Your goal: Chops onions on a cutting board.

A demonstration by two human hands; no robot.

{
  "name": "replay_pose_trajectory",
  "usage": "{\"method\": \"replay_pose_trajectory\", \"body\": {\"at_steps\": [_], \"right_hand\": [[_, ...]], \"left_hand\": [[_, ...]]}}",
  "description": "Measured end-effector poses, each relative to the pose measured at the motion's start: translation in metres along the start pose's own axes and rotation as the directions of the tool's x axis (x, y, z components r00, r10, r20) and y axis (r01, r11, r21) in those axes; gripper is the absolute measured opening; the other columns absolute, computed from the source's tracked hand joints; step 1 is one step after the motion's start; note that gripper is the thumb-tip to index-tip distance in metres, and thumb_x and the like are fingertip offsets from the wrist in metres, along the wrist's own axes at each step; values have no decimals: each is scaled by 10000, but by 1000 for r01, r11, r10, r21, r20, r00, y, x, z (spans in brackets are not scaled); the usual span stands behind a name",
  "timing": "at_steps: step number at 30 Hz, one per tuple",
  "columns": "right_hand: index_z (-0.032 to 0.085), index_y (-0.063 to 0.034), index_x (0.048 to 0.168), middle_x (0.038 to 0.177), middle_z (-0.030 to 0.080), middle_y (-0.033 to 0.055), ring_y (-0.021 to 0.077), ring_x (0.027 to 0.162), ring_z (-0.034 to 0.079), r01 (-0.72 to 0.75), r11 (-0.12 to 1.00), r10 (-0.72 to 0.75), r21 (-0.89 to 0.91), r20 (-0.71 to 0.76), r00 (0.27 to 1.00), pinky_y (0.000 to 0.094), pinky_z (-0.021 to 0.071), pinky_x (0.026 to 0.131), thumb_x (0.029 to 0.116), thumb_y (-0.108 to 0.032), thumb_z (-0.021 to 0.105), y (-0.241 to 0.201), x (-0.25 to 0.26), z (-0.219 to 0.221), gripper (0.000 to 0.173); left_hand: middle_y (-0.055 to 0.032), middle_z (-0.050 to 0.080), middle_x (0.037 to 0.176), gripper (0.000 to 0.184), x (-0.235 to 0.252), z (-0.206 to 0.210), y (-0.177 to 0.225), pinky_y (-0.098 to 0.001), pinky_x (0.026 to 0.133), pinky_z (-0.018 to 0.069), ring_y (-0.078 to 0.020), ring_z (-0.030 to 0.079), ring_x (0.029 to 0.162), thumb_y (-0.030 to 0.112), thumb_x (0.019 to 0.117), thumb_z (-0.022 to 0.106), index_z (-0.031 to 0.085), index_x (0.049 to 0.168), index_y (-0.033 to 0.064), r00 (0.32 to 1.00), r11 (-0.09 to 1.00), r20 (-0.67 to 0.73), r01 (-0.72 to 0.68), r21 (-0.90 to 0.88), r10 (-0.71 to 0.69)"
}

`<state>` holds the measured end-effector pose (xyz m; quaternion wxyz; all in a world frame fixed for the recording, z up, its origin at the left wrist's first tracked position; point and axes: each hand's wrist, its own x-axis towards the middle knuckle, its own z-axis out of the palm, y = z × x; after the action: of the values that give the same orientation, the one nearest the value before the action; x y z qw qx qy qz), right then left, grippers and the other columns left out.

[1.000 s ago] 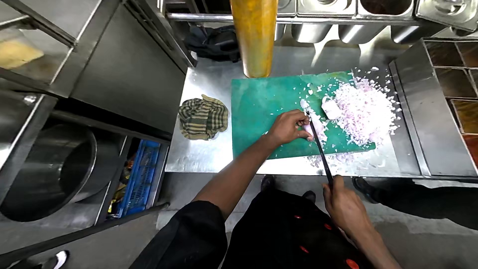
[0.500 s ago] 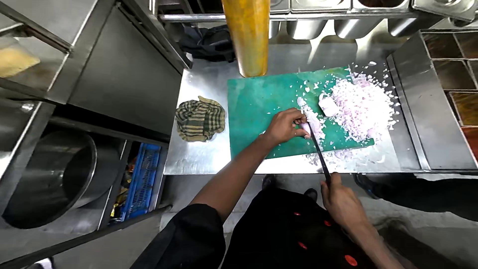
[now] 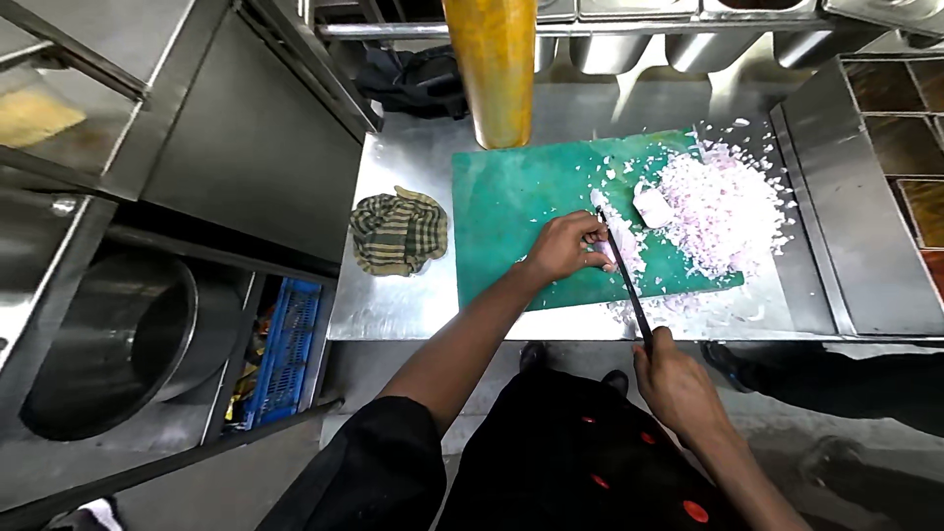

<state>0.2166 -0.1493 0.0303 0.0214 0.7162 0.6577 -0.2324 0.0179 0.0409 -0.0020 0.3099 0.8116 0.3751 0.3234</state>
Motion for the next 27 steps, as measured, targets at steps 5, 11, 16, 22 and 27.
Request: {"method": "replay_pose_trajectory", "body": {"at_steps": [5, 11, 16, 22, 27], "right_hand": [[504, -68, 1138, 669, 601, 92, 330, 633, 675, -24, 1000, 23, 20, 45, 999, 513, 547, 579, 1063, -350, 501, -5, 14, 0, 292], [509, -59, 1122, 669, 589, 91, 306, 629, 665, -5, 998, 1, 56, 68, 998, 497, 544, 584, 1060, -313, 504, 1, 9, 3, 262], [501, -42, 1241, 764, 643, 125, 335, 725, 698, -55, 995, 39, 81, 180, 983, 523, 571, 668, 1073, -332, 473, 6, -1, 13, 336], [508, -45, 1241, 808, 662, 130, 333, 784, 710, -72, 994, 52, 85, 218, 975, 514, 575, 721, 1085, -361, 436, 11, -5, 17, 359], [537, -76, 1259, 805, 678, 133, 353, 770, 715, -31, 999, 28, 21, 160, 987, 533, 574, 687, 1069, -435, 438, 22, -10, 1, 418]], "left_hand": [[-99, 711, 985, 412, 1, -1, 2, -347, 800, 606, -169, 705, 892, 284, 750, 923, 735, 1010, 25, 999, 1000, 36, 26, 11, -26], [-89, 711, 950, 386, 1, -1, 5, -346, 777, 591, -168, 693, 858, 286, 752, 917, 742, 985, 32, 1000, 999, 30, -6, 42, 5], [-81, 702, 942, 372, 0, 0, 6, -345, 769, 591, -164, 690, 847, 290, 761, 910, 738, 977, 42, 999, 998, 42, 13, 54, -15], [-88, 637, 1305, 386, 13, -5, 12, -477, 996, 503, -299, 576, 1199, 283, 841, 839, 750, 1203, 185, 968, 973, 226, -148, 175, 106], [43, 706, 1156, 126, 48, -17, 27, -547, 1002, 372, -277, 501, 1283, 326, 941, 724, 791, 1036, 278, 782, 885, 617, -346, 312, 88]]}}
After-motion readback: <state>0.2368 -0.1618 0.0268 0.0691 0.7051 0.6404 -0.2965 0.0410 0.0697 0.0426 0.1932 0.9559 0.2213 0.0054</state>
